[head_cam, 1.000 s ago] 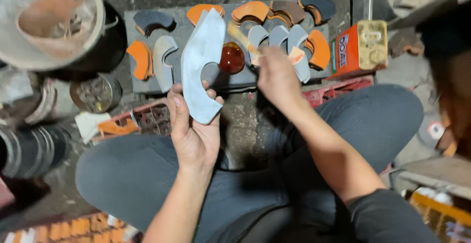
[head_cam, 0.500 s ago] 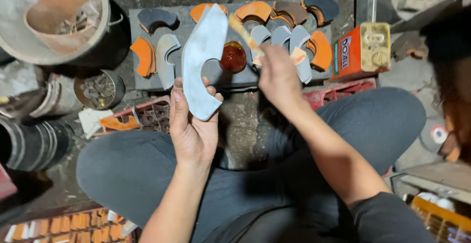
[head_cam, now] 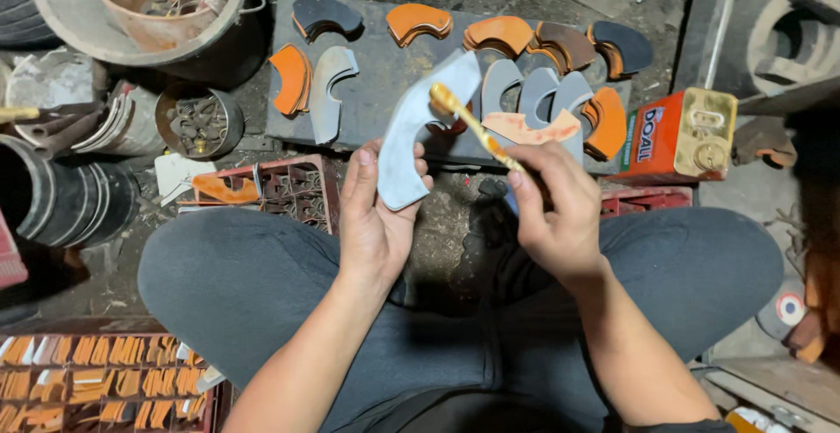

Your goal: The person sits on the floor and uses a brush to apply orange paint to curved wooden pieces. They repeatedly dip the brush into a small container of paint and coat each piece, placing finished items into a red crate.

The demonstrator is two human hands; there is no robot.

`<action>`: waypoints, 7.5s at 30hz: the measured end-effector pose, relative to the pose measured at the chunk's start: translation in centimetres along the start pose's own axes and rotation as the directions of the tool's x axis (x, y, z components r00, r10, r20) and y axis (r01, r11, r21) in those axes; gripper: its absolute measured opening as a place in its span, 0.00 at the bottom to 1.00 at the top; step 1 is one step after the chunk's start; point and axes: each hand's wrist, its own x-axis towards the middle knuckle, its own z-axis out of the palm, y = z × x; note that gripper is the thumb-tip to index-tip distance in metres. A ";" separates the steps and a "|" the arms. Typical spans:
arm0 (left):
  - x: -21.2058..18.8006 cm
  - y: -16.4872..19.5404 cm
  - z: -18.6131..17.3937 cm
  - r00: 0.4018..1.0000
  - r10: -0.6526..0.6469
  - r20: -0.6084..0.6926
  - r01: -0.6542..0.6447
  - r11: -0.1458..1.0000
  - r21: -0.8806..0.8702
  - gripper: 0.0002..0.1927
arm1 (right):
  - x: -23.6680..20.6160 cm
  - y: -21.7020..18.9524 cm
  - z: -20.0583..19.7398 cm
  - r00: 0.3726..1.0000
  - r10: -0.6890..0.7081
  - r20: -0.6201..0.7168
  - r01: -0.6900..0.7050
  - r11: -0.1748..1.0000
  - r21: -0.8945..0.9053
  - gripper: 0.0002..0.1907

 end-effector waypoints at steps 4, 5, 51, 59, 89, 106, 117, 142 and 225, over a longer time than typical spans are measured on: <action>0.2 -0.3 0.3 1.000 -0.019 -0.011 0.019 1.000 0.014 0.19 | -0.3 0.3 0.5 0.998 -0.042 0.038 0.042 0.999 0.010 0.09; 0.3 -0.4 0.4 1.000 -0.027 -0.014 0.027 1.000 0.015 0.19 | -0.4 0.4 0.6 0.998 -0.048 0.041 0.048 0.999 0.009 0.09; 0.1 -0.6 0.5 0.995 0.061 0.076 -0.062 0.998 0.010 0.10 | -0.7 1.2 1.1 0.991 -0.120 -0.061 0.113 0.987 -0.115 0.10; 0.0 -0.2 0.6 0.999 0.040 0.034 -0.040 0.999 -0.005 0.11 | -0.7 1.9 1.2 0.989 -0.059 -0.135 0.041 0.990 -0.138 0.10; -0.1 0.2 0.8 0.999 -0.017 0.042 0.019 0.999 -0.032 0.11 | 0.0 2.8 0.0 0.981 -0.009 -0.192 -0.023 0.986 -0.165 0.09; -0.3 0.1 0.9 0.996 -0.044 0.082 0.047 0.998 -0.032 0.09 | -0.1 3.0 -0.5 0.974 -0.188 -0.127 0.173 0.977 -0.122 0.11; -0.3 -0.2 0.7 0.995 -0.047 0.092 0.050 0.998 -0.028 0.08 | -0.3 3.0 -0.4 0.973 -0.173 -0.152 0.156 0.981 -0.117 0.09; -0.2 0.3 0.8 0.996 -0.029 0.088 0.031 0.999 -0.029 0.10 | -0.6 3.0 -0.6 0.967 -0.202 -0.156 0.182 0.974 -0.132 0.11; -0.7 0.1 1.0 0.988 0.009 0.157 -0.016 0.999 0.045 0.10 | -0.2 5.7 -2.4 0.926 -0.153 -0.346 -0.014 0.900 -0.436 0.11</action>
